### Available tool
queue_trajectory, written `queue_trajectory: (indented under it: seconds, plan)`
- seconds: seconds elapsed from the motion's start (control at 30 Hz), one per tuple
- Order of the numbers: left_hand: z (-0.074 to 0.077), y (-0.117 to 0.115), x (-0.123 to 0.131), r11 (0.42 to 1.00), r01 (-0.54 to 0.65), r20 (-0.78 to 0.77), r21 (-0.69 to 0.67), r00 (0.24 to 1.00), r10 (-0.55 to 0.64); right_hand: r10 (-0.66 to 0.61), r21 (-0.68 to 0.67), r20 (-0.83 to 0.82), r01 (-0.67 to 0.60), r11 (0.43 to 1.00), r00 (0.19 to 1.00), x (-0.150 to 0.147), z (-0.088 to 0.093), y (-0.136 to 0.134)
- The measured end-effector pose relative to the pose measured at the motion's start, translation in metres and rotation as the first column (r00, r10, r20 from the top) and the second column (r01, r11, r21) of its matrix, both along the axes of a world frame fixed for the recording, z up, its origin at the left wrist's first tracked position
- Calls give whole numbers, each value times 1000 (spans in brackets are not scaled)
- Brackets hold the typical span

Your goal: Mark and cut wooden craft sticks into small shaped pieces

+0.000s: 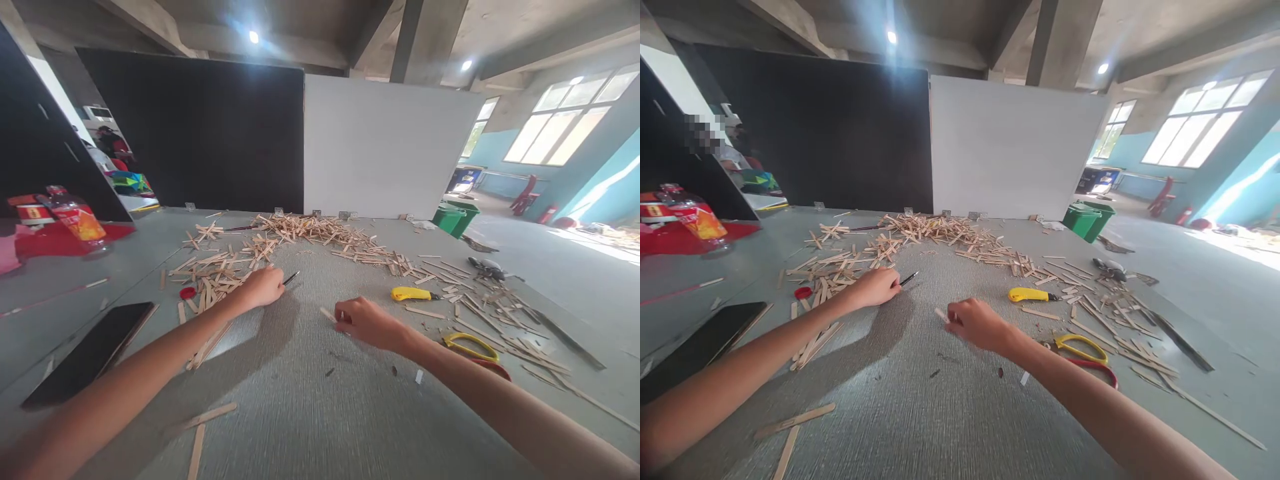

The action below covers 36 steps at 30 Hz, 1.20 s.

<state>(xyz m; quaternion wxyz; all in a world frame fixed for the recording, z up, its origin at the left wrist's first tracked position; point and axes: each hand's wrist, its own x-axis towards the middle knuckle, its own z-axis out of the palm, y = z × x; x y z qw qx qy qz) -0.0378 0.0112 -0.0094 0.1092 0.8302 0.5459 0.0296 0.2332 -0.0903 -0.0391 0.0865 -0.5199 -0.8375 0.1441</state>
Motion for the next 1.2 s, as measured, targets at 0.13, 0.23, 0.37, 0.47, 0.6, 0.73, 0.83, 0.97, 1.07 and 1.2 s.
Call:
queue_trajectory:
  seconds: [0.13, 0.23, 0.37, 0.47, 0.6, 0.73, 0.83, 0.97, 1.07, 1.2]
  plan:
    - [4, -27, 18, 998, 58, 146, -13, 988, -55, 72, 45, -71, -69, 997, 995, -5, 0, -28]
    - [4, -60, 36, 985, 165, 272, -57, 952, -144, 33, 121, -96, -21, 992, 995, 0, 0, -37]
    - [2, -98, 57, 927, 367, 406, -81, 861, -306, 84, 360, -135, -30, 933, 987, 6, -13, -35]
    - [-4, -107, 61, 892, 448, 430, -68, 820, -379, 78, 425, -216, 22, 905, 973, 6, -26, -34]
    - [-23, -92, 52, 893, 447, 322, 40, 841, -436, -5, 371, -372, 154, 916, 928, 2, -36, -40]
    - [-38, -80, 43, 850, 519, 148, 92, 837, -527, -44, 284, -485, 204, 937, 873, 1, -45, -44]
    - [-41, -83, 41, 819, 561, 33, 118, 822, -568, -69, 229, -539, 224, 947, 840, 3, -48, -43]
    - [-42, -87, 42, 814, 562, -66, 150, 827, -559, -113, 164, -595, 258, 952, 795, 5, -44, -42]
    - [-44, -85, 42, 830, 531, -92, 169, 847, -523, -138, 125, -624, 273, 954, 769, 7, -39, -42]
    - [-45, -84, 42, 855, 490, -63, 169, 871, -487, -200, 17, -695, 294, 956, 690, 9, -38, -42]
